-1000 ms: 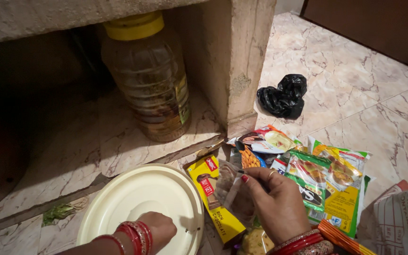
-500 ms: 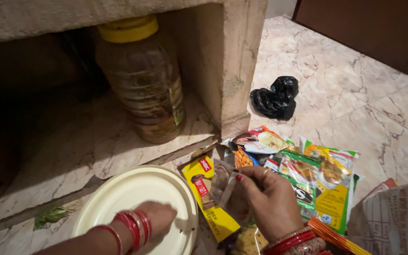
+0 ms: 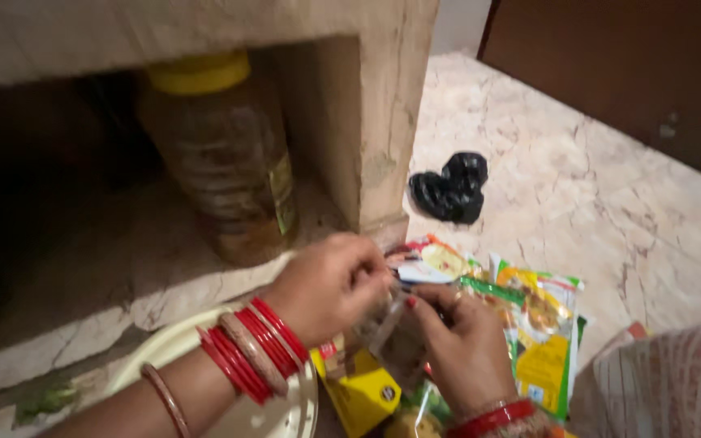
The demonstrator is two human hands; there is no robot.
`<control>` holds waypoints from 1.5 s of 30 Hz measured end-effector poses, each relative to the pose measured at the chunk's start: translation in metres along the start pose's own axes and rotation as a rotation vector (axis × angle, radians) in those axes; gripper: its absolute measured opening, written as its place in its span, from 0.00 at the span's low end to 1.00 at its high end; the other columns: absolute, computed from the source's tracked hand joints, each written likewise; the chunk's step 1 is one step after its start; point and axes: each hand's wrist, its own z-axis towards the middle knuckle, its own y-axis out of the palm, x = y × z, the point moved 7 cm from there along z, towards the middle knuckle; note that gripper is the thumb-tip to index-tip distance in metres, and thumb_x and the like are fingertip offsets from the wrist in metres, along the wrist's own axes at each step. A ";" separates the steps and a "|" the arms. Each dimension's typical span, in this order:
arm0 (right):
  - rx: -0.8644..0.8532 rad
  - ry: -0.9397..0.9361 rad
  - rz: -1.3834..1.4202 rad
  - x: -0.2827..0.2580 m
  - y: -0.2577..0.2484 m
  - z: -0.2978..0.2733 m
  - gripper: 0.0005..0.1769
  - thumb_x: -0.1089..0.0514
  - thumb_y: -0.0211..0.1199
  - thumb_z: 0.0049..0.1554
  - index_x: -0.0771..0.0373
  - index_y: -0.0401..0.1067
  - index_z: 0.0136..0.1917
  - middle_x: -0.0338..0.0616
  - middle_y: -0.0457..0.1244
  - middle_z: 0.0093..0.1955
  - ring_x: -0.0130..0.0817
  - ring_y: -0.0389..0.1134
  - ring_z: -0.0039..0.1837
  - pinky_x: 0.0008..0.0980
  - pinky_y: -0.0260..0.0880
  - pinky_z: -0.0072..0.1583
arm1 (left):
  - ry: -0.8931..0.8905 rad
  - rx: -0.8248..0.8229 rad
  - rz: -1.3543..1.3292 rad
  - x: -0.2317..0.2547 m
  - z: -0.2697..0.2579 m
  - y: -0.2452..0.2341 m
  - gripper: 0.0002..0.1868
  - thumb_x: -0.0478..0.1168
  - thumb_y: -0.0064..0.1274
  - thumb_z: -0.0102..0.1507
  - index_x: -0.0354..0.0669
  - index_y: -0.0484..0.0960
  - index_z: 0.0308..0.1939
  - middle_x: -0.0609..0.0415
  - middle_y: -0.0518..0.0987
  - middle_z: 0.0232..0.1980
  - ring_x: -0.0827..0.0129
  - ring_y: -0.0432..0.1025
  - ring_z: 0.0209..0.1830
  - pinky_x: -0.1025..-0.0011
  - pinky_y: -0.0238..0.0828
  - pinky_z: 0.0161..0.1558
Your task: The person sits on the floor and packs various grocery items into a reusable shopping bag. They handle multiple packaged food items, including biscuits, snacks, and a box, placing them one by one into the bag.
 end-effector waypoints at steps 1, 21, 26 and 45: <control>-0.005 -0.020 -0.015 0.001 -0.002 0.001 0.11 0.62 0.64 0.56 0.69 0.81 0.49 0.44 0.74 0.40 0.25 0.74 0.41 0.27 0.75 0.44 | 0.016 -0.035 0.025 0.009 -0.002 0.002 0.10 0.46 0.57 0.59 0.44 0.83 0.37 0.49 0.82 0.38 0.59 0.79 0.34 0.63 0.74 0.37; -0.006 0.069 0.123 -0.022 -0.050 -0.004 0.11 0.63 0.63 0.57 0.71 0.80 0.50 0.42 0.74 0.41 0.24 0.72 0.41 0.27 0.74 0.45 | 0.032 -0.123 0.378 0.083 0.014 0.014 0.11 0.49 0.55 0.60 0.49 0.84 0.38 0.51 0.79 0.39 0.51 0.77 0.40 0.54 0.72 0.43; 0.031 0.040 0.094 -0.034 -0.089 0.000 0.12 0.63 0.63 0.57 0.71 0.80 0.52 0.45 0.73 0.42 0.28 0.72 0.42 0.30 0.71 0.44 | -0.099 -0.121 0.163 0.104 0.030 0.012 0.12 0.50 0.59 0.57 0.49 0.86 0.38 0.52 0.79 0.41 0.56 0.78 0.43 0.58 0.73 0.45; 0.038 -0.218 0.103 -0.142 -0.191 0.000 0.15 0.64 0.63 0.57 0.72 0.77 0.56 0.44 0.74 0.48 0.27 0.73 0.49 0.28 0.74 0.53 | 0.241 -0.322 0.299 0.227 0.095 0.034 0.12 0.42 0.66 0.52 0.46 0.85 0.37 0.51 0.81 0.42 0.59 0.78 0.43 0.63 0.75 0.45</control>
